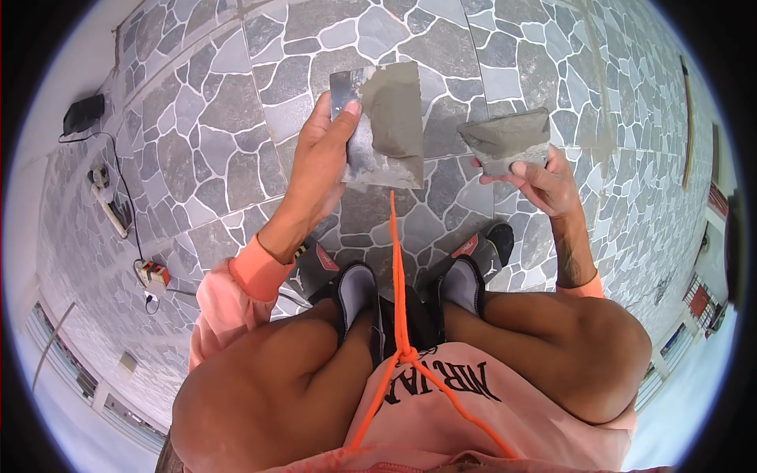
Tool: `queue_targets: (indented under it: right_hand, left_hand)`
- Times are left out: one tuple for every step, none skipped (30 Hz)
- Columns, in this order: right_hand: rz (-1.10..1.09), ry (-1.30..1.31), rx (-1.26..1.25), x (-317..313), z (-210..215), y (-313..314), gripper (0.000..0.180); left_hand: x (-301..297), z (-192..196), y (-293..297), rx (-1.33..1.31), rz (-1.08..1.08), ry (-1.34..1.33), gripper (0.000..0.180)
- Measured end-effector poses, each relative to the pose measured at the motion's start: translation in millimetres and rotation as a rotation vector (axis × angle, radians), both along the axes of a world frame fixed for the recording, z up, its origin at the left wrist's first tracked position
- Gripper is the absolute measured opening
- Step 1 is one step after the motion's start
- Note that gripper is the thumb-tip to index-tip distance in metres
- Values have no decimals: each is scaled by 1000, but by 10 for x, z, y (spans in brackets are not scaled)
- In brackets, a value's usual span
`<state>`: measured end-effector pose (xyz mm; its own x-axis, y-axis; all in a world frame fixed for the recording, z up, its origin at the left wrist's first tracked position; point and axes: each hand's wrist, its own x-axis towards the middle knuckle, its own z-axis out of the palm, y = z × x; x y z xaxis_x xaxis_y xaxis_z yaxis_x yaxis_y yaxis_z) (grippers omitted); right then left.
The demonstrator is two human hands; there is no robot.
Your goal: The person applies grout to the seams between floor tiles using a small metal scraper, spreading the material along the lines and then scraping the excess onto another tool.
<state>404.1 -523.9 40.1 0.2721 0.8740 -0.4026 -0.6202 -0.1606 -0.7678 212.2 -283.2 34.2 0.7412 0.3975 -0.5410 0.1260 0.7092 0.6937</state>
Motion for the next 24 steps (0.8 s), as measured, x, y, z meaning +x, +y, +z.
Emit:
queue_targets:
  right_hand:
    - [20, -104, 8, -16, 20, 37, 50]
    - [31, -100, 10, -8, 39, 51, 50]
    - [35, -177, -98, 19, 74, 55, 48]
    - [39, -256, -205, 33, 117, 75, 47]
    - [49, -254, -199, 15, 165, 127, 47]
    - [102, -486, -204, -14, 218, 185, 44]
    - [153, -720, -206, -47, 290, 249, 42]
    - [263, -937, -226, -77, 441, 336, 40]
    - [270, -934, -217, -126, 430, 429, 40]
    - [251, -1198, -96, -174, 405, 533, 45]
    - [226, -1466, 24, -217, 405, 611, 51]
    - [235, -1521, 68, -262, 409, 665, 65]
    - [238, -1523, 70, -298, 380, 705, 65]
    - [224, -1575, 91, -333, 324, 741, 67]
    - [208, -1628, 112, -366, 297, 778, 69]
    - [233, -1643, 92, -401, 312, 800, 73]
    - [232, -1640, 97, -421, 288, 811, 73]
    - [224, -1691, 96, -445, 245, 814, 74]
    - [215, -1741, 93, -463, 209, 817, 75]
    - [215, -1741, 94, -463, 189, 812, 75]
    - [208, -1779, 67, -457, 172, 803, 76]
    - [201, -1816, 39, -448, 153, 791, 76]
    - [200, -1816, 36, -426, 132, 774, 76]
    - [209, -1851, 17, -383, 103, 752, 74]
  left_hand:
    - [-22, 12, 8, -16, 14, -11, 34]
    - [-38, 4, 13, -37, 25, -19, 36]
    - [-45, -8, 14, -36, 35, -16, 36]
    - [-45, -23, 15, -59, 39, -1, 36]
    - [-52, -28, 16, -79, 45, 14, 36]
    - [-63, -35, 26, -76, 55, 16, 36]
    - [-73, -44, 37, -106, 32, 14, 35]
    - [-74, -38, 47, -137, 8, 10, 35]
    - [-79, -36, 48, -133, 17, 14, 35]
    - [-79, -31, 45, -155, 11, 18, 34]
    - [-56, -26, 32, -183, 1, 14, 32]
    - [-39, -15, 15, -184, 4, 11, 32]
    - [-24, -2, -5, -222, 21, -33, 32]
    - [-13, 7, -22, -259, 37, -75, 31]
    - [1, 10, -40, -257, 40, -74, 31]
    - [14, 12, -57, -276, 48, -123, 31]
    - [17, 22, -63, -293, 56, -169, 30]
    - [7, 36, -63, -289, 58, -166, 30]
    - [-9, 55, -66, -263, 69, -178, 31]
    - [-11, 75, -76, -240, 79, -194, 31]
    - [-12, 96, -89, -240, 79, -193, 31]
    - [-12, 119, -102, -211, 87, -220, 31]
    - [-16, 139, -112, -184, 94, -247, 32]
    - [-19, 148, -118, -185, 92, -248, 32]
